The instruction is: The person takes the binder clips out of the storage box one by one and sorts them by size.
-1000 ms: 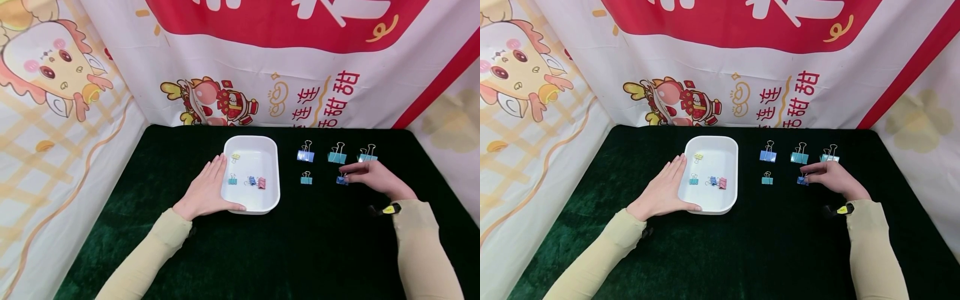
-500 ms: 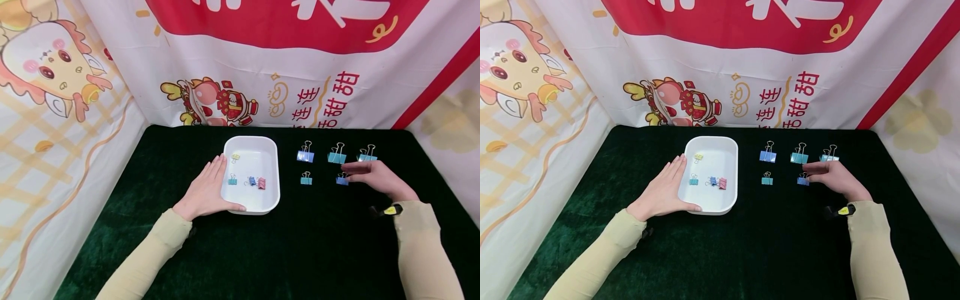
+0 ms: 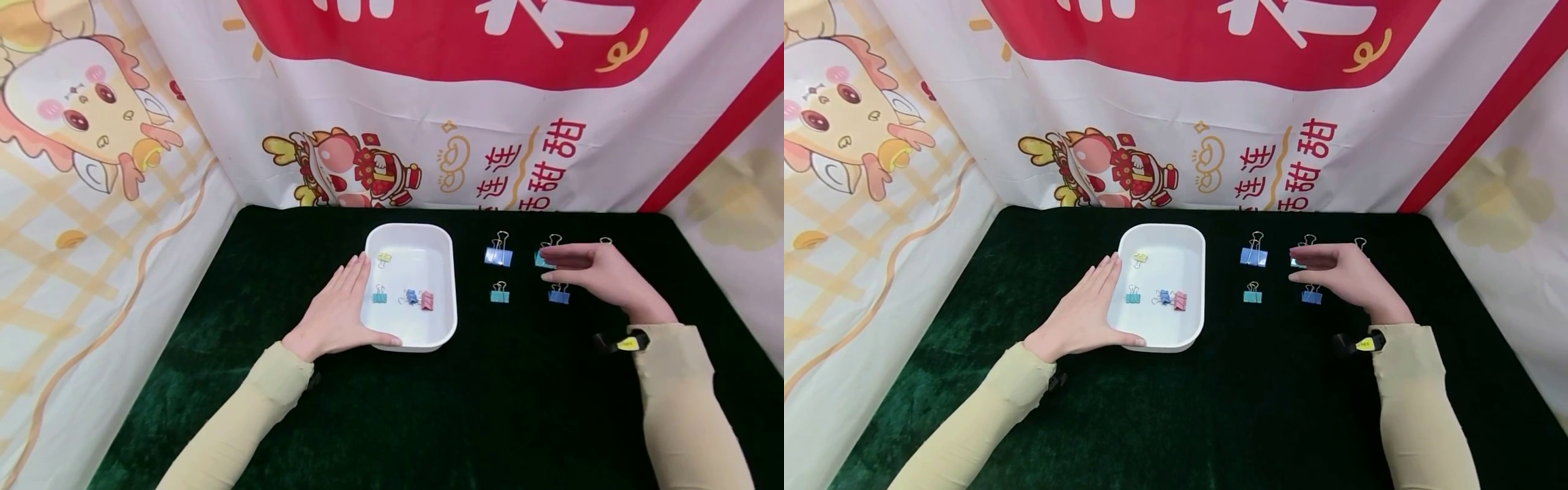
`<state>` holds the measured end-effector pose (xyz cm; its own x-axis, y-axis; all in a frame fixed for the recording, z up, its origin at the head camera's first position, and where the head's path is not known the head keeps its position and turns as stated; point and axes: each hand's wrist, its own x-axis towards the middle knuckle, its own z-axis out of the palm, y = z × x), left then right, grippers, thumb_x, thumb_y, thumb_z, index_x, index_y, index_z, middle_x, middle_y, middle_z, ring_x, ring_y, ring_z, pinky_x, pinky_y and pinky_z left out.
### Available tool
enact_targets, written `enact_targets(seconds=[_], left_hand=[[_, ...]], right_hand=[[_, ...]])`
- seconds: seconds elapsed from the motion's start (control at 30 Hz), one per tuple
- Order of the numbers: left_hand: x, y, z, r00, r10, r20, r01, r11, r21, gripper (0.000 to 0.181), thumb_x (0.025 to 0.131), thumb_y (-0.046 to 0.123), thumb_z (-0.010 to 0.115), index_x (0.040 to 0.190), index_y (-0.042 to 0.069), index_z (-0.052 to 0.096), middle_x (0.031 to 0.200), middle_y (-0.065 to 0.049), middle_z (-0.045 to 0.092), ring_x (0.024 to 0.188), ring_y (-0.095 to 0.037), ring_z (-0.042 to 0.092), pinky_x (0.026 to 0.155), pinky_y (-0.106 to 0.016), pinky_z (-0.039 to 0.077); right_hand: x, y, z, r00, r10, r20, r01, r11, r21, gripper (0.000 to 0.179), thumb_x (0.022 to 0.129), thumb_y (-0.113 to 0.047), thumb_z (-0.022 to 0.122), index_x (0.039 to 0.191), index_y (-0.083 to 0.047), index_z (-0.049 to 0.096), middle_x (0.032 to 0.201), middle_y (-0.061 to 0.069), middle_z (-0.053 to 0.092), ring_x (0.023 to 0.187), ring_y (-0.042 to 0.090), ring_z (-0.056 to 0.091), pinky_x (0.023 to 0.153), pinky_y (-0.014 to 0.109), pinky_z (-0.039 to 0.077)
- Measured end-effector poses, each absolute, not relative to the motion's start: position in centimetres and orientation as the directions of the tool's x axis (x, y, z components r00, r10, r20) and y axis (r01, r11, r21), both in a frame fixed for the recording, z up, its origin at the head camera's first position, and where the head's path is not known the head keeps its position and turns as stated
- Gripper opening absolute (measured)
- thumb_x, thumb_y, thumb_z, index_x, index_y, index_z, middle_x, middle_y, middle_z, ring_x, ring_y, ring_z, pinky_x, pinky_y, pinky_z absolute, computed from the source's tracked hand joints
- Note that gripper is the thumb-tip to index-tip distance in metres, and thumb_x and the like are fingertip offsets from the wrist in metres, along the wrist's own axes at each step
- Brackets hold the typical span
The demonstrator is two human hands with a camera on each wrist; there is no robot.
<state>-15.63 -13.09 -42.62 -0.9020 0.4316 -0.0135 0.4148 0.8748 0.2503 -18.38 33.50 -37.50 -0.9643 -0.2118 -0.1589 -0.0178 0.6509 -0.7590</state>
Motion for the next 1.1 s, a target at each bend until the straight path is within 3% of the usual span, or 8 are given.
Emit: enact_targets(seconds=[0.13,0.37,0.7,1.1], left_hand=[[-15.6,-13.1,-42.6,-0.904,0.428,-0.018,0.411,0.877,0.249,0.146,0.061,0.102,0.046,0.164,0.007,0.005,0.170,-0.005,0.001,0.155,-0.020,0.001,0.123,-0.041,0.006],[-15.5,-13.0,-42.6,-0.905,0.425,-0.009,0.410,0.879,0.243,0.147,0.061,0.103,0.046,0.164,0.006,0.006,0.170,-0.006,0.000,0.155,-0.021,0.002,0.123,-0.041,0.006],[-15.5,-13.0,-42.6,-0.905,0.426,-0.002,0.412,0.877,0.249,0.147,0.061,0.102,0.047,0.164,0.006,0.006,0.170,-0.007,0.001,0.155,-0.020,0.002,0.123,-0.040,0.005],[-15.4,-13.1,-42.5,-0.903,0.429,-0.004,0.415,0.876,0.247,0.145,0.062,0.101,0.048,0.164,0.007,0.006,0.170,-0.006,0.001,0.155,-0.020,0.001,0.123,-0.041,0.006]], right_hand=[[-18.1,31.5,-36.5,-0.960,-0.250,-0.128,-0.053,0.609,-0.792,0.064,0.088,-0.047,0.080,0.140,-0.015,0.063,0.137,0.007,0.063,0.123,0.026,0.061,0.092,0.025,0.053],[-18.1,27.9,-35.9,-0.939,-0.343,-0.033,-0.169,0.543,-0.823,0.056,0.085,-0.035,0.085,0.134,-0.013,0.067,0.132,0.005,0.066,0.119,0.019,0.063,0.099,0.035,0.052],[-18.2,23.3,-35.7,-0.879,-0.477,0.006,-0.262,0.472,-0.842,0.057,0.083,-0.030,0.088,0.132,-0.009,0.068,0.130,0.006,0.067,0.118,0.023,0.064,0.100,0.048,0.051],[-18.6,18.3,-37.5,-0.798,-0.603,-0.009,-0.316,0.432,-0.845,0.049,0.082,-0.023,0.089,0.126,-0.014,0.071,0.125,0.002,0.069,0.116,0.026,0.066,0.098,0.042,0.053]])
